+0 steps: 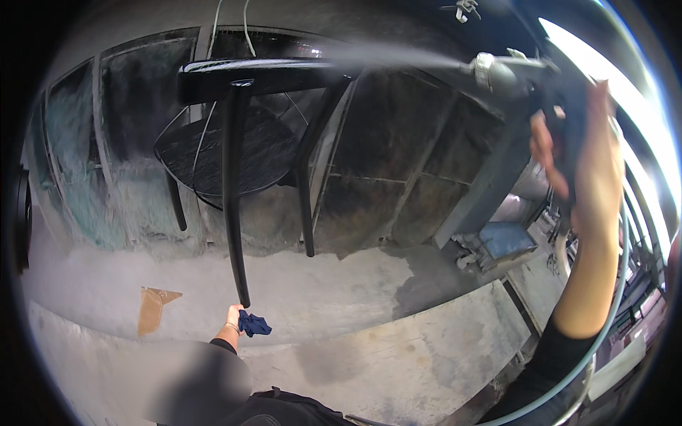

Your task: The person uses a spray gun to apply black paint to a hanging chair. They move around the chair to cover the legs, seat, and backrest, then set the chair down on the floor after finishing.

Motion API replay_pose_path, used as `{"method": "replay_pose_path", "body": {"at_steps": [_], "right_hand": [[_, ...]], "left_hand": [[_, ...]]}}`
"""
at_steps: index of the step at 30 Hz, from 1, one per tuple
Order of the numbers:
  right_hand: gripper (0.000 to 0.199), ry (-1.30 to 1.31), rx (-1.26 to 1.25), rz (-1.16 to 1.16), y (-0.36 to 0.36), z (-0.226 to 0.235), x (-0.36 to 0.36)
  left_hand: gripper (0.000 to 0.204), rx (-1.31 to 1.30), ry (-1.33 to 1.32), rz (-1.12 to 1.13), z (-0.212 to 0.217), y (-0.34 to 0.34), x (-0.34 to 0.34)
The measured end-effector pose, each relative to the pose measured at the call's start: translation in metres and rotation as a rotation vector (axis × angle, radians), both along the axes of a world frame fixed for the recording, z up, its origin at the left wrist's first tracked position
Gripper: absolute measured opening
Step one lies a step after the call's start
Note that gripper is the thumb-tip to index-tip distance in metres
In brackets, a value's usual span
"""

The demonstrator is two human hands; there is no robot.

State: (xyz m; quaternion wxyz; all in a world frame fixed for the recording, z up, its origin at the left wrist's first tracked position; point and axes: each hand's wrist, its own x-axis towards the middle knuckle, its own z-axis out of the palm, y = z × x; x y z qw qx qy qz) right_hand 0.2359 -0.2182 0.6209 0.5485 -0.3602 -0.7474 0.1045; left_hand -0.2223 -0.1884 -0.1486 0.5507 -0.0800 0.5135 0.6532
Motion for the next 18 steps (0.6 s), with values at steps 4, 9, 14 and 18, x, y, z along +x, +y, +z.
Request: {"method": "replay_pose_path", "body": {"at_steps": [4,9,14,18], "right_hand": [[0.105,0.228,0.076,0.533,-0.034,-0.071,-0.004],[0.105,0.106,-0.072,0.646,-0.034,-0.136,-0.017],[0.068,-0.105,-0.174,0.276,0.003,-0.191,-0.028],[0.063,0.084,-0.151,0.178,0.029,-0.238,-0.038]], "left_hand": [[0.018,-0.057,0.004,-0.075,-0.001,0.006,0.000],[0.015,-0.109,0.062,-0.146,0.019,0.003,0.003],[0.012,-0.054,0.066,-0.190,0.028,0.001,0.002],[0.031,-0.020,0.059,-0.163,0.039,-0.003,0.006]]}}
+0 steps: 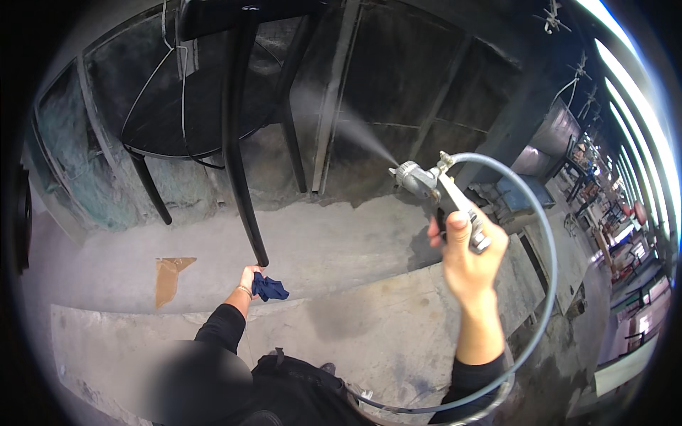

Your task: The person uses a spray gun to apply black paint to a hanging chair. They move around the chair to cover the legs, seat, and backrest, then set the chair down on the floor after finishing.

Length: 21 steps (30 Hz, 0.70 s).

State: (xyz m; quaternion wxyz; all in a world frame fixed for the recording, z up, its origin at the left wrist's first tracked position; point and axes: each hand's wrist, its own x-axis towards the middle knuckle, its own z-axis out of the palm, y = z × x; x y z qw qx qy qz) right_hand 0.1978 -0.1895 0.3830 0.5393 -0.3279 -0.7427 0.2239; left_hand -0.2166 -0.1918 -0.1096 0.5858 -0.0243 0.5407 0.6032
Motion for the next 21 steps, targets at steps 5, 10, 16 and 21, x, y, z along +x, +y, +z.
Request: {"method": "replay_pose_path", "body": {"at_steps": [5,10,16,21], "right_hand": [[0.039,-0.235,-0.324,0.067,0.036,-0.064,-0.037],[0.040,-0.152,-0.467,0.160,0.031,-0.070,-0.018],[0.114,0.419,-0.040,0.166,0.019,-0.012,0.042],[0.089,0.233,-0.079,0.269,0.044,-0.022,0.025]], "left_hand": [[0.032,-0.080,0.035,0.034,0.023,-0.014,0.010],[0.027,0.003,-0.085,0.201,0.018,-0.017,0.014],[0.039,0.033,-0.009,0.245,-0.004,-0.019,0.007],[0.078,0.076,0.035,0.294,0.009,-0.040,0.010]]}}
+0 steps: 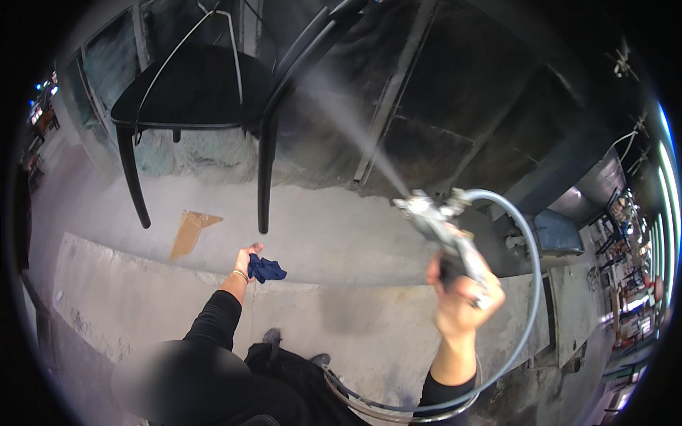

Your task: The person uses a spray gun to apply black paint to a hanging chair. They move around the chair to cover the legs, seat, and backrest, then set the chair down on the floor after finishing.

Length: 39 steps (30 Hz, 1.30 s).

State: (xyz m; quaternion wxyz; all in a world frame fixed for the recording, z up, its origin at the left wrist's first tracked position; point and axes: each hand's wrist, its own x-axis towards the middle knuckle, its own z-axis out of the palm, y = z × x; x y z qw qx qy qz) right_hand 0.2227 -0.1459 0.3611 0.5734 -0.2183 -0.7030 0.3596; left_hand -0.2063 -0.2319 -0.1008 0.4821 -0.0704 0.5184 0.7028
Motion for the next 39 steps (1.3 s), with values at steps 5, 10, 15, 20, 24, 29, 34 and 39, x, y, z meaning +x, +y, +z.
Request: {"method": "replay_pose_path", "body": {"at_steps": [5,10,15,20,24,29,34,39], "right_hand": [[0.048,-0.217,-0.235,0.160,0.032,-0.085,-0.060],[0.054,-0.638,-0.365,0.090,0.063,-0.156,-0.133],[0.072,-0.875,-0.378,0.065,0.069,-0.176,-0.168],[0.066,-0.609,-0.303,-0.055,0.014,-0.177,-0.170],[0.057,-0.197,0.150,-0.174,-0.041,-0.206,-0.205],[0.061,-0.193,0.234,-0.398,-0.097,-0.273,-0.297],[0.068,-0.179,0.345,-0.598,-0.084,-0.298,-0.366],[0.060,-0.260,0.314,-0.620,-0.093,-0.346,-0.388]], "left_hand": [[0.081,0.007,0.103,-0.009,0.018,-0.100,-0.017],[0.085,-0.074,0.156,0.176,0.060,-0.212,-0.044],[0.087,-0.062,0.131,0.292,0.102,-0.271,-0.067],[0.089,-0.056,0.168,0.232,0.105,-0.269,-0.120],[0.087,-0.071,0.126,0.177,0.080,-0.242,-0.181],[0.077,0.048,0.054,-0.022,0.032,-0.233,-0.246],[0.075,0.329,-0.015,-0.288,0.023,-0.241,-0.288],[0.077,0.275,0.083,-0.301,0.013,-0.255,-0.312]]}}
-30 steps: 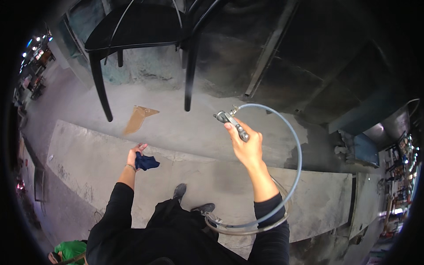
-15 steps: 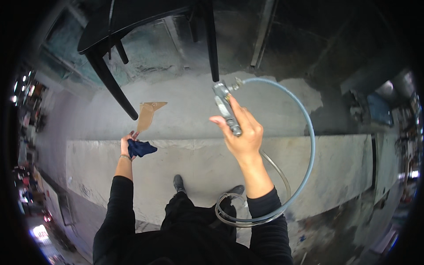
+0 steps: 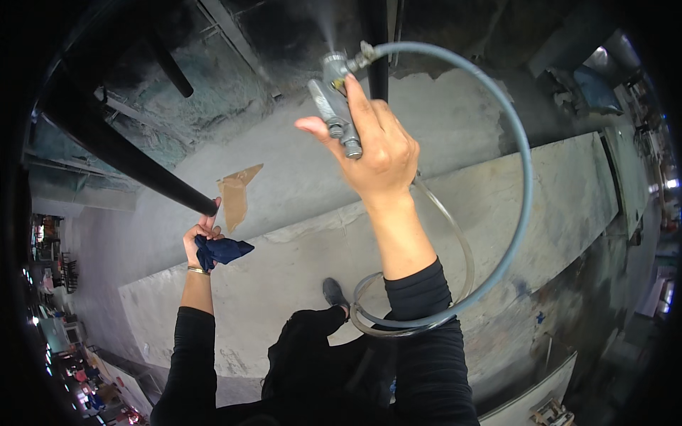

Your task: The person uses a spray gun to apply black paint to a hanging chair. They move around the chair to cover the legs, seat, and backrest, then set the chair down on the floor after finishing.

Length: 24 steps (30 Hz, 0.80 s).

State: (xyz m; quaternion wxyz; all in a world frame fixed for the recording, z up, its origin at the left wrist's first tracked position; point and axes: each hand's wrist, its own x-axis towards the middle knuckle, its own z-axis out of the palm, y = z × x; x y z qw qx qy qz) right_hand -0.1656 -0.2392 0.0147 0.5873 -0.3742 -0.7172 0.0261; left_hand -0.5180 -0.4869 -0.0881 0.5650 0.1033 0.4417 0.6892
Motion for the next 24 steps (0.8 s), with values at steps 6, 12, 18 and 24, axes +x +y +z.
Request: {"method": "replay_pose_path", "body": {"at_steps": [6,12,18,24], "right_hand": [[0.061,-0.052,-0.462,0.129,-0.030,-0.073,-0.033],[0.059,0.561,-0.254,0.647,-0.052,-0.053,-0.090],[0.056,0.512,-0.543,0.619,-0.033,-0.062,-0.129],[0.060,0.690,-0.783,0.708,-0.064,-0.094,-0.058]], "left_hand": [[0.082,-0.021,0.020,-0.048,-0.018,-0.008,-0.022],[0.081,-0.103,-0.014,0.011,-0.006,-0.005,-0.014],[0.080,-0.155,0.100,0.066,-0.004,-0.006,-0.013],[0.073,-0.177,0.034,0.144,-0.007,-0.010,-0.012]]}}
